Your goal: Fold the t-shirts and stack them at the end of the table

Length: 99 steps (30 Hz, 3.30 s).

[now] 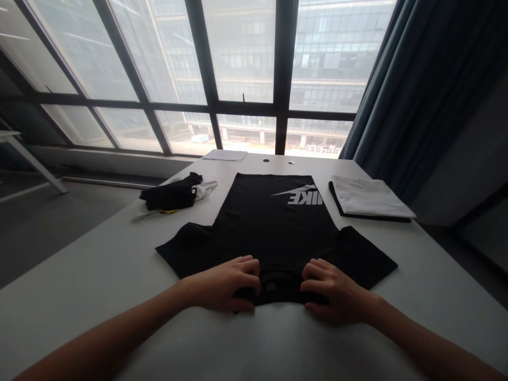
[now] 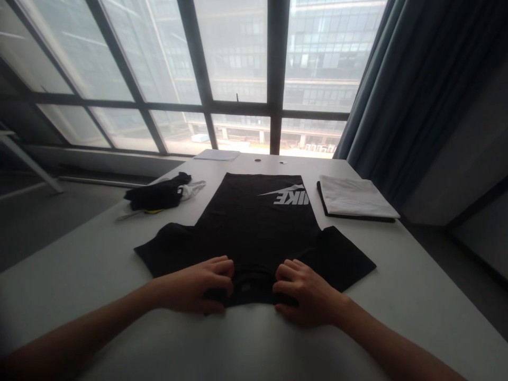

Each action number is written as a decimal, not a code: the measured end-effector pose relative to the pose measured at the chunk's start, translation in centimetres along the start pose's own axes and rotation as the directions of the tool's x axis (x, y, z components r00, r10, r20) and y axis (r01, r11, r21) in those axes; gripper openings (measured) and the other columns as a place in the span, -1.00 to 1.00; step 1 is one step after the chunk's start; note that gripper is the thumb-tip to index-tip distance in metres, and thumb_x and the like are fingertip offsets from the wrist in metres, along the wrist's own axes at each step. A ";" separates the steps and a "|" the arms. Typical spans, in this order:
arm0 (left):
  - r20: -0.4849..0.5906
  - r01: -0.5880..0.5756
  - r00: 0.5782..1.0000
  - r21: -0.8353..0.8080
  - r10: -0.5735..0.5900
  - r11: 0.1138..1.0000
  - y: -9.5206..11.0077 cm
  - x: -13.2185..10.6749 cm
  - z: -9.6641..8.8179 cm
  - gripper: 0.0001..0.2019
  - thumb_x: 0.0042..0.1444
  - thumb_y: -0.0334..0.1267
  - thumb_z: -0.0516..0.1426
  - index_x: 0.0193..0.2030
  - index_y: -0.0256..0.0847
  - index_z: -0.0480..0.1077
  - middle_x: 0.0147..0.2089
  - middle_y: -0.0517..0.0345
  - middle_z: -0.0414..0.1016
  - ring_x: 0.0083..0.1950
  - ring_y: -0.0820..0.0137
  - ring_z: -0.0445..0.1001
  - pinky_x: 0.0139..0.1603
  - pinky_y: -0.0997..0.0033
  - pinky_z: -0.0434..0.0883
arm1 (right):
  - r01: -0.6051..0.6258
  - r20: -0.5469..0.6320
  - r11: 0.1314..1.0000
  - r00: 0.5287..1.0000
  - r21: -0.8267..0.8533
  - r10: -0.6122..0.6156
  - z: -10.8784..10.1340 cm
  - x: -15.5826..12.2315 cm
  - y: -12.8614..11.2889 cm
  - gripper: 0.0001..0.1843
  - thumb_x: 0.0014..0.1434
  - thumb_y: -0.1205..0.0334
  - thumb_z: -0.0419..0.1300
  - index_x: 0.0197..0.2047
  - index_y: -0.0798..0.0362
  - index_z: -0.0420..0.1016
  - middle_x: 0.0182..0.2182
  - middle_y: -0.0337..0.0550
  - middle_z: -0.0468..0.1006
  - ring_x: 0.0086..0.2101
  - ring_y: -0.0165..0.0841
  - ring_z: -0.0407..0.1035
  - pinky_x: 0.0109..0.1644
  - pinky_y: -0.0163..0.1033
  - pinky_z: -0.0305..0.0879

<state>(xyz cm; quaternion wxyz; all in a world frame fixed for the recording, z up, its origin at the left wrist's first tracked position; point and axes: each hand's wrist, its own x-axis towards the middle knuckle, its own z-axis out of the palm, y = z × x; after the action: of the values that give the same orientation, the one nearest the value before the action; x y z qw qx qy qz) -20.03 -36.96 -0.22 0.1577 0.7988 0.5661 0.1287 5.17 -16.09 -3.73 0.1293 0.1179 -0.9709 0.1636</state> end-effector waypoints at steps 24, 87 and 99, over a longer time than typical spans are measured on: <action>0.086 -0.018 0.996 -0.094 0.027 0.995 0.1 -0.9 -1.3 -0.84 0.23 -0.38 0.18 -0.11 -0.05 0.53 -0.09 0.21 0.56 -0.04 0.37 0.50 0.09 0.44 0.35 | -0.114 -0.097 0.909 0.981 0.401 0.166 -0.2 -0.4 0.7 -0.71 0.38 0.23 0.05 0.07 -0.05 0.51 0.04 -0.03 0.49 0.02 -0.25 0.42 0.11 -0.09 0.41; 0.033 0.187 0.979 0.224 -0.199 0.956 -3.8 -0.4 3.4 -0.33 0.41 0.14 -0.06 0.53 0.19 -0.28 0.58 0.16 -0.40 0.56 0.05 -0.31 0.49 -0.15 -0.28 | -0.449 0.118 0.881 0.877 -0.148 0.466 0.6 -1.8 5.3 -0.31 0.42 -0.08 -0.04 0.51 -0.11 -0.06 0.49 -0.11 -0.15 0.45 -0.15 -0.28 0.46 0.21 -0.22; -0.145 0.347 0.933 0.112 -0.330 0.931 -4.4 -0.4 0.4 -0.42 0.43 0.11 -0.11 0.53 0.12 -0.07 0.55 0.20 -0.05 0.53 0.15 -0.03 0.47 0.05 0.01 | -0.421 -0.035 0.907 0.907 -0.029 0.420 1.6 -0.4 1.9 -0.43 0.39 0.08 0.06 0.42 -0.06 0.21 0.43 -0.09 0.13 0.39 -0.17 0.01 0.46 0.11 -0.01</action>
<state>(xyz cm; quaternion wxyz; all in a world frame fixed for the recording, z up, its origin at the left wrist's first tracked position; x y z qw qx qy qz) -23.81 -36.05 -2.32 0.0875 0.6884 0.7115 0.1102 4.71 -14.85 -5.82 0.1068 -0.0987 -0.9744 0.1717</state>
